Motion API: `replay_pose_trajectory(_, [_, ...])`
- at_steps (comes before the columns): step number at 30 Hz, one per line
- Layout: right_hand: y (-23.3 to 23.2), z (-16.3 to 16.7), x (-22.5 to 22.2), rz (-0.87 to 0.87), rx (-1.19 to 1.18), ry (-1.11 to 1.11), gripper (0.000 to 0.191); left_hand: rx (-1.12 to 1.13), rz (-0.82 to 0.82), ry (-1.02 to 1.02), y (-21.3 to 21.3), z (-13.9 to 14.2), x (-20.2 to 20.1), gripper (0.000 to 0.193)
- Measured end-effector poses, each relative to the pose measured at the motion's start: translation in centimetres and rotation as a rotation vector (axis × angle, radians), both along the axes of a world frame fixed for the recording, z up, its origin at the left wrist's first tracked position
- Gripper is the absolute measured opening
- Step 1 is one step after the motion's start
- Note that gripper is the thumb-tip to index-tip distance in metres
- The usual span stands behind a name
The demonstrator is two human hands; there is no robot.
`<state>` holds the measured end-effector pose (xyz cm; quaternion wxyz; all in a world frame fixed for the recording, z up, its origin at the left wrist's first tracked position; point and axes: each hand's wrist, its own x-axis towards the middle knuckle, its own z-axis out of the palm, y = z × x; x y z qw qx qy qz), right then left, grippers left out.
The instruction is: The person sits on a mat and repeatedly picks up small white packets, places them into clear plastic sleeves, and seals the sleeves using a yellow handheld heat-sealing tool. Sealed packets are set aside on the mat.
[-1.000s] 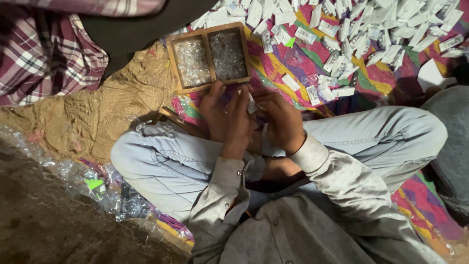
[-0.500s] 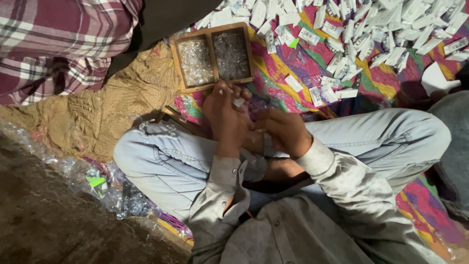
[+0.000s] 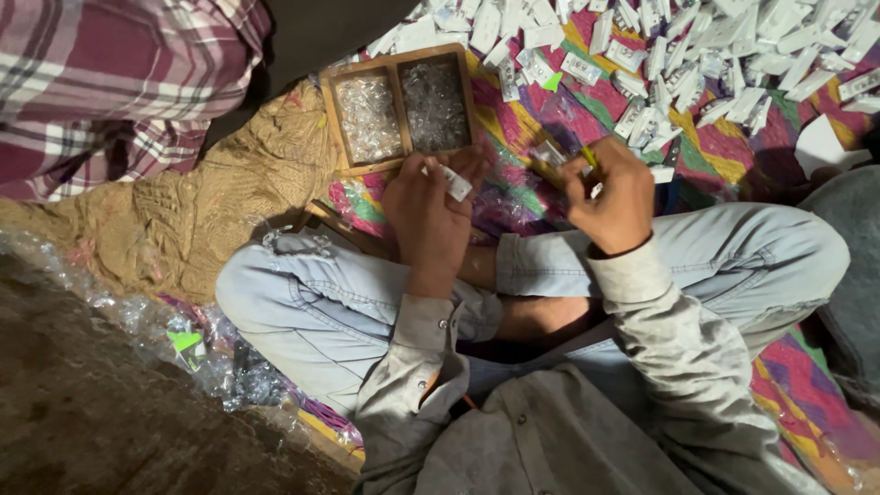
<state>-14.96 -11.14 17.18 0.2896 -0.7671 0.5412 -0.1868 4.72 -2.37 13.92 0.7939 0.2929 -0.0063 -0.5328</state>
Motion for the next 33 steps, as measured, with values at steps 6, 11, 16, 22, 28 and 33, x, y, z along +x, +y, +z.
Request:
replay_pose_trajectory(6, [1.7, 1.0, 2.2, 0.274, -0.089, -0.312, 0.026, 0.094, -0.099, 0.034, 0.4, -1.5, -1.4, 0.011])
replay_pose_trajectory(11, [3.0, -0.2, 3.9, 0.273, -0.054, -0.363, 0.039, 0.187, -0.176, 0.116, 0.6, -6.1, -3.6, 0.023])
replay_pose_trajectory(16, [3.5, -1.3, 4.0, 0.207, -0.188, -0.344, 0.028, 0.209, -0.250, -0.102, 0.6, -7.4, -4.6, 0.034])
replay_pose_trajectory(22, [4.0, -1.3, 4.3, 0.252, -0.281, -0.490, 0.022, 0.117, -0.244, -0.066, 0.6, -6.7, -5.0, 0.039])
replay_pose_trajectory(28, [4.4, -2.1, 4.2, 0.232, -0.244, -0.514, 0.020, 0.138, -0.190, 0.024, 0.7, -7.7, -5.0, 0.040])
replay_pose_trajectory(33, [4.5, -3.6, 3.9, 0.193, -0.140, -0.557, 0.017, 0.245, 0.012, -0.118, 0.8, -6.4, -4.9, 0.054])
